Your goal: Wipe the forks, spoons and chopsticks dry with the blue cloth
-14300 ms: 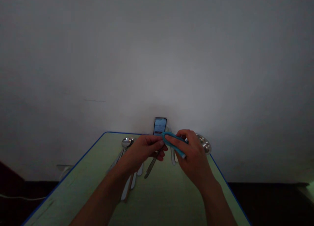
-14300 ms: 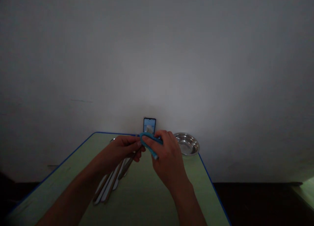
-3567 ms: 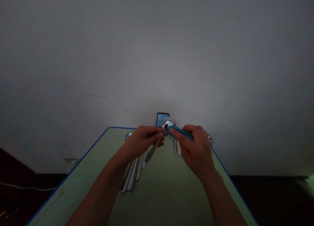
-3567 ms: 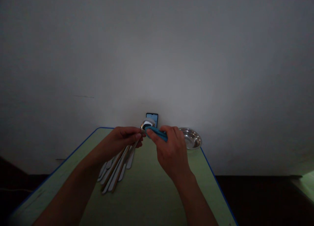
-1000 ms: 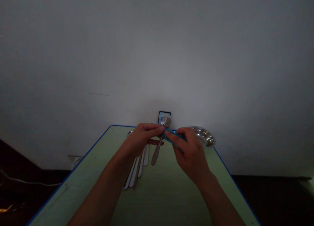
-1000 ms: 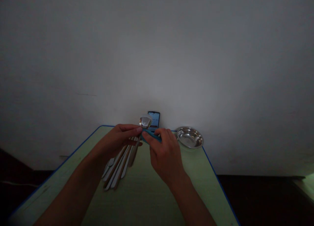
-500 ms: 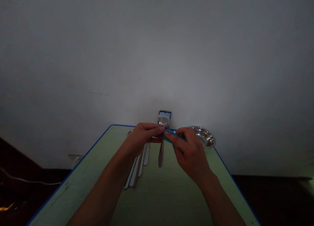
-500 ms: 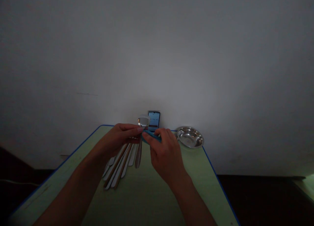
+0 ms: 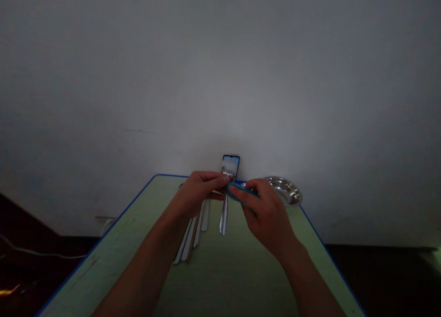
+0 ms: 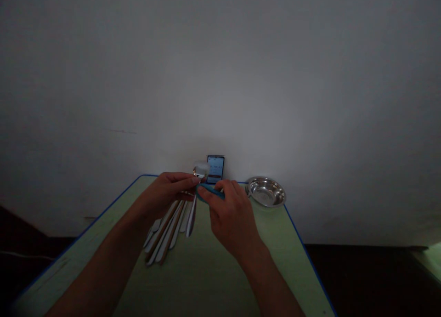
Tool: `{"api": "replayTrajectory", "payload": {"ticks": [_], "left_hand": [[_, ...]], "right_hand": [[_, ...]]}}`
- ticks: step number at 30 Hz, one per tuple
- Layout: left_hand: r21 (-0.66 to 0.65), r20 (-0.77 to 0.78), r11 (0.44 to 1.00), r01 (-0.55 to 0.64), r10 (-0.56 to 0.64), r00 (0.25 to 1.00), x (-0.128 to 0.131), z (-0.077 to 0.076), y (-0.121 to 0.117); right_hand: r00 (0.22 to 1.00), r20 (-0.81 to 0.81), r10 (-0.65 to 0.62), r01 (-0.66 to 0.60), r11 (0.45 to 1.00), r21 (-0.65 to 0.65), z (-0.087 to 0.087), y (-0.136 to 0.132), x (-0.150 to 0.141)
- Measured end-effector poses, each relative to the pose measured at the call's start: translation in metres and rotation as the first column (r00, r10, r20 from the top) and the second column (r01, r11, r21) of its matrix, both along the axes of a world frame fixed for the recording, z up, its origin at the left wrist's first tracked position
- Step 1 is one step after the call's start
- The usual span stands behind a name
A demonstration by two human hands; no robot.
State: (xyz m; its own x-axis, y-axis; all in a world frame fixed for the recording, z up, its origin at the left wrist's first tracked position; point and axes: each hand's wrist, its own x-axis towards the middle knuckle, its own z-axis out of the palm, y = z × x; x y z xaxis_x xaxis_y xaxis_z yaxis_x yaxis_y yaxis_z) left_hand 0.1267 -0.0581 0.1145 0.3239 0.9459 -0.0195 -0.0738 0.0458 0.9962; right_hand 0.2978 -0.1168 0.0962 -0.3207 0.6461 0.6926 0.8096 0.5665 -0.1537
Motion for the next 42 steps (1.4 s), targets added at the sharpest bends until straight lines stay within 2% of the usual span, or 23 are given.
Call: {"api": "replayTrajectory", "payload": {"ticks": [24, 42], "left_hand": [[0.021, -0.02, 0.999, -0.035, 0.036, 0.999, 0.0003, -0.0018, 0.0023], [0.043, 0.046, 0.996, -0.082, 0.08, 0.996, -0.005, -0.0007, 0.0063]], "right_hand": [[0.999, 0.028, 0.031, -0.03, 0.999, -0.042, 0.0019, -0.0004, 0.0014], [0.993, 0.103, 0.063, -0.053, 0.994, -0.098, 0.0036, -0.0033, -0.0026]]}}
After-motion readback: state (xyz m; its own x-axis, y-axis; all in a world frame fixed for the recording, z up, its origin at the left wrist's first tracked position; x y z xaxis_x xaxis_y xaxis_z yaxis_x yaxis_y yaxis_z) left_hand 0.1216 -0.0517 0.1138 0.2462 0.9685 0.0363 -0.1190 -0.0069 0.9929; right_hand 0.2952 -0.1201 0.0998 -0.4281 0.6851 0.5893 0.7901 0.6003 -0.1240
